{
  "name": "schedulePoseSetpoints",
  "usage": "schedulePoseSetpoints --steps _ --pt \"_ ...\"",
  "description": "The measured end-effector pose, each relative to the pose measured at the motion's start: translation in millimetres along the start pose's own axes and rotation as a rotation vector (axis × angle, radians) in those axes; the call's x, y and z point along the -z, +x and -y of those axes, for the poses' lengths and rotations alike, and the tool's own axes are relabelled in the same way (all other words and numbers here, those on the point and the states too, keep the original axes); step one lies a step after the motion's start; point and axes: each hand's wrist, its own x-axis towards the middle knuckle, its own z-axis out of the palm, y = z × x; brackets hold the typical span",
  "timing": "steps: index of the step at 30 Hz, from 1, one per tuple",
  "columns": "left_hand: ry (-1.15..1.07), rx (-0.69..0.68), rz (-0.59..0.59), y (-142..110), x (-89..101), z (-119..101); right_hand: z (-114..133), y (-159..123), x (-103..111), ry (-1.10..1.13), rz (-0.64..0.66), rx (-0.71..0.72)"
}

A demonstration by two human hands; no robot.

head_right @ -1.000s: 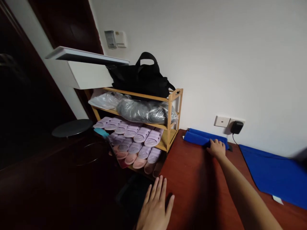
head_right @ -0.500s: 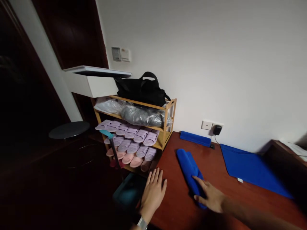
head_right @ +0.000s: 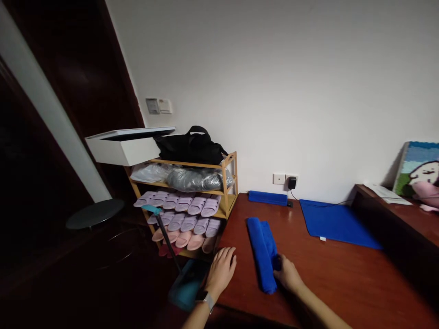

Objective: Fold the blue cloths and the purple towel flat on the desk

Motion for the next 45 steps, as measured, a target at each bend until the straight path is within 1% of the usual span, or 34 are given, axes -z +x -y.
schedulePoseSetpoints --steps 2,3,6,8,10,12,15,16,18,20,22,24,26,28,29,31,33,35,37,39,41,43,45 --pt "-0.089 -0.025 0.035 -1.5 11.6 -17.4 8.5 -4.1 -11.5 0.089 0.007 -0.028" --pt "-0.142 -0.042 0.059 -2.9 17.4 -29.9 13.2 -7.4 -16.4 0.163 -0.015 -0.015" --pt "-0.303 -0.086 0.156 -8.4 27.4 -75.6 27.1 -21.3 -26.0 0.447 -0.116 0.125" --pt "-0.403 -0.045 0.198 -12.3 24.3 -104.1 35.3 -33.6 -27.0 0.598 -0.166 0.200" --pt "-0.530 0.073 0.195 -15.4 14.4 -125.6 43.3 -47.4 -24.1 0.689 -0.198 0.233" --pt "-0.738 0.229 0.161 -17.2 2.3 -140.9 51.2 -61.8 -17.9 0.730 -0.224 0.266" --pt "-1.111 0.450 0.083 -19.2 -10.6 -159.1 58.7 -81.9 -3.1 0.684 -0.223 0.336" --pt "-1.202 0.509 0.054 -20.5 -12.9 -165.0 58.4 -87.8 3.1 0.652 -0.207 0.362" --pt "-1.288 0.588 0.014 -24.9 -16.7 -176.3 51.7 -98.2 15.8 0.603 -0.149 0.395" --pt "-1.265 0.617 0.010 -31.3 -22.0 -186.5 38.1 -106.3 26.7 0.594 -0.073 0.397" --pt "-1.187 0.597 0.025 -38.2 -30.0 -194.7 21.6 -111.9 33.8 0.615 -0.019 0.377" --pt "-1.106 0.554 0.043 -43.7 -37.9 -200.7 6.3 -115.2 37.6 0.642 -0.008 0.339" --pt "-1.020 0.503 0.081 -46.6 -41.2 -203.7 -6.0 -116.3 40.5 0.669 -0.022 0.285" --pt "-0.882 0.441 0.132 -46.3 -37.0 -203.0 -16.3 -114.9 46.2 0.682 -0.040 0.230" --pt "-0.778 0.390 0.157 -45.2 -32.2 -201.2 -21.3 -113.0 50.9 0.688 -0.044 0.206" --pt "-0.522 0.262 0.200 -41.9 -19.6 -195.1 -32.1 -106.8 63.9 0.711 -0.049 0.166" --pt "-0.289 0.141 0.242 -38.2 -7.8 -187.0 -44.4 -97.8 79.3 0.730 -0.082 0.131" --pt "-0.135 0.088 0.253 -34.9 -1.3 -178.5 -57.7 -87.6 92.0 0.724 -0.139 0.105" --pt "-0.035 0.080 0.221 -30.8 -1.1 -170.4 -70.6 -78.9 97.7 0.692 -0.176 0.091" --pt "0.031 0.079 0.162 -22.5 -5.0 -163.2 -81.5 -74.1 95.6 0.645 -0.182 0.092" --pt "0.049 0.075 0.099 -6.2 -10.1 -157.0 -89.3 -74.0 88.7 0.582 -0.191 0.094" --pt "0.031 0.094 0.055 19.7 -15.8 -151.5 -93.5 -77.4 81.7 0.527 -0.209 0.084" --pt "-0.009 0.128 0.084 52.7 -24.4 -146.9 -94.6 -81.9 77.9 0.494 -0.226 0.055"
